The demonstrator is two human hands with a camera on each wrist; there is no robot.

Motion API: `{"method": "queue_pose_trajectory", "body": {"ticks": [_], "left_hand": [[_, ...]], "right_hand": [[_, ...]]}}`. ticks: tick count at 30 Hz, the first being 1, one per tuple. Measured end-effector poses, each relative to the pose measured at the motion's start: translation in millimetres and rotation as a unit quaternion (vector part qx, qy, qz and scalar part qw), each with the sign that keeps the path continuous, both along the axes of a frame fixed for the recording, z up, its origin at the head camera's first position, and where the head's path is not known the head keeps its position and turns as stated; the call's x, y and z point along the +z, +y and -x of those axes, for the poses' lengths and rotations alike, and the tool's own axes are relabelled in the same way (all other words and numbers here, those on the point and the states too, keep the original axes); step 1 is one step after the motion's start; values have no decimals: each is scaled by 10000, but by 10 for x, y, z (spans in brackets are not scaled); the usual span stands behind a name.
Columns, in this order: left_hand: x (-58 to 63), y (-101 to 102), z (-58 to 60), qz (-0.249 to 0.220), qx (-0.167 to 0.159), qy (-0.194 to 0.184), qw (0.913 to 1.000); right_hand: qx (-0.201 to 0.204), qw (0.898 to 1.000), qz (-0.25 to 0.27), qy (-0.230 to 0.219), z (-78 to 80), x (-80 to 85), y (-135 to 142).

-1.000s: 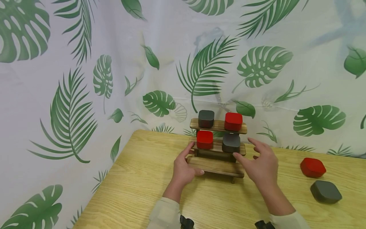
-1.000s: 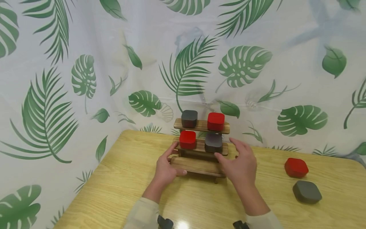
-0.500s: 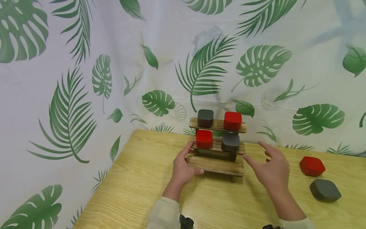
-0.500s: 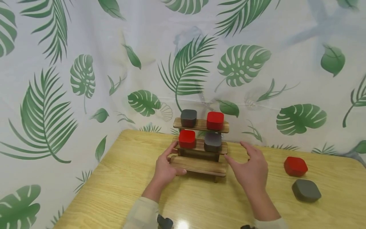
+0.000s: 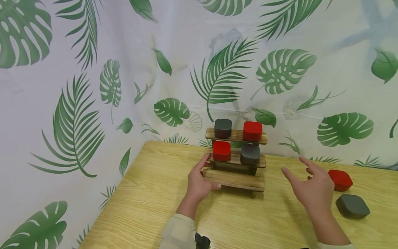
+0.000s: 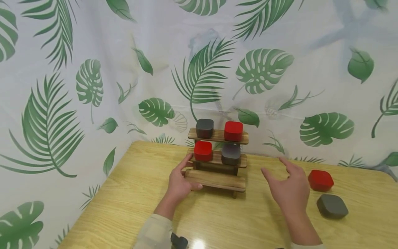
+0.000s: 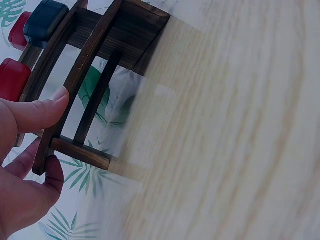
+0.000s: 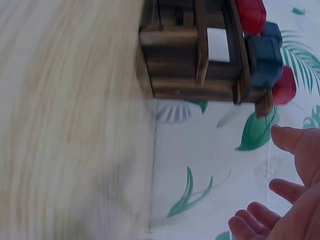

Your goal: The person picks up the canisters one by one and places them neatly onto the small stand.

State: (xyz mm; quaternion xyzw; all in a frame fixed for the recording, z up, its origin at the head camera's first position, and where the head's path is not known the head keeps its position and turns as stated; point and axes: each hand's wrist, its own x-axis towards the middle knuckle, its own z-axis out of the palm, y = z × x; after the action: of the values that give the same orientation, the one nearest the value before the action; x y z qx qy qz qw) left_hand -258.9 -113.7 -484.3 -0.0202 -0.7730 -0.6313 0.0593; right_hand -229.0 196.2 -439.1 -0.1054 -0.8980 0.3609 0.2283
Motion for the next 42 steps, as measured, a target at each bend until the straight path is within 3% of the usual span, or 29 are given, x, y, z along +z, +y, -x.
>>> {"method": "queue_pose_trajectory", "body": {"ticks": [8, 16, 23, 31, 37, 42], "left_hand": [[4, -3, -3, -19, -37, 44, 10000], [5, -5, 2, -39, -42, 82, 10000], [-19, -4, 9, -107, -47, 14, 9999], [-17, -5, 8, -78, -17, 8, 10000], [-2, -2, 1, -42, 25, -27, 10000], [-6, -5, 3, -80, 0, -64, 9999]], "right_hand": [[-156, 9993, -183, -289, 17, 1, 277], [-89, 9985, -509, -165, 55, -25, 435], [-230, 9965, -717, -366, 103, -97, 606], [-319, 9946, -518, -839, 134, -119, 815], [-360, 9888, -625, -1309, 159, -133, 921], [-272, 9863, -767, -1435, 180, -186, 1017]]}}
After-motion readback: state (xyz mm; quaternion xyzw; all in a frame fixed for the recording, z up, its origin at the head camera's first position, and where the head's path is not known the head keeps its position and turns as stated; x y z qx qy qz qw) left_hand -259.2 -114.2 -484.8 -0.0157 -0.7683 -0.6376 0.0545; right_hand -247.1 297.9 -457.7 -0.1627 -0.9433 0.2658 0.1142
